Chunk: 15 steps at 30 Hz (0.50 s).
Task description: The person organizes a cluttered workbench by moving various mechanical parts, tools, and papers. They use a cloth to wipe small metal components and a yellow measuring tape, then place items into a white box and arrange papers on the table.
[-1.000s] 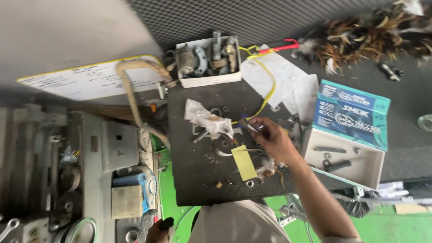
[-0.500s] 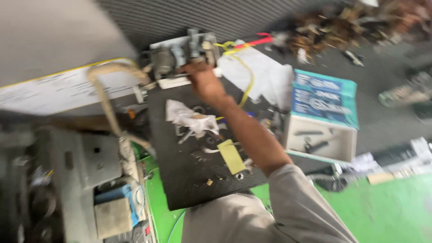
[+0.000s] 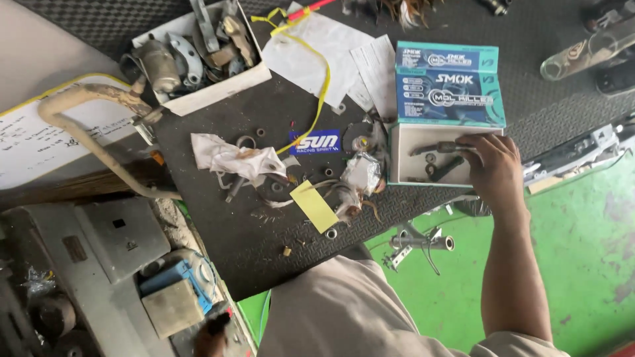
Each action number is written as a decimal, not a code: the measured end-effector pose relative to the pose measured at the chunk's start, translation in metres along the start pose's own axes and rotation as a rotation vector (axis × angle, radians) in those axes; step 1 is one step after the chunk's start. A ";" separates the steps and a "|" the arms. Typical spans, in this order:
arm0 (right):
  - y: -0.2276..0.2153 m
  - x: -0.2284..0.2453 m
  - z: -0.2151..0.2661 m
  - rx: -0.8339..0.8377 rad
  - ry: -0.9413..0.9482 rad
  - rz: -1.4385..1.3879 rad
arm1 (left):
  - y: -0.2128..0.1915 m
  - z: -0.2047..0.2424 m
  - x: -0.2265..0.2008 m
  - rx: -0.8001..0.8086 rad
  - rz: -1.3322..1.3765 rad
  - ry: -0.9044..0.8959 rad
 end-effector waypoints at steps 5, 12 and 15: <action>-0.020 0.018 0.001 -0.193 -0.074 0.095 | -0.065 0.007 -0.092 -0.096 0.187 0.079; 0.030 0.049 0.045 0.173 -0.168 0.117 | -0.088 0.062 -0.107 -0.156 0.006 -0.110; 0.024 0.018 0.054 -0.093 -0.218 0.121 | -0.047 0.044 -0.066 -0.126 0.018 -0.179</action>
Point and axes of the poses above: each hand's wrist, its own z-axis away from the middle knuckle, its own y-axis out of the palm, x = y × z, the point moved 8 cm from there along -z, towards the middle knuckle, and after that the axes turned 14 degrees about -y, right-handed, at the moved point
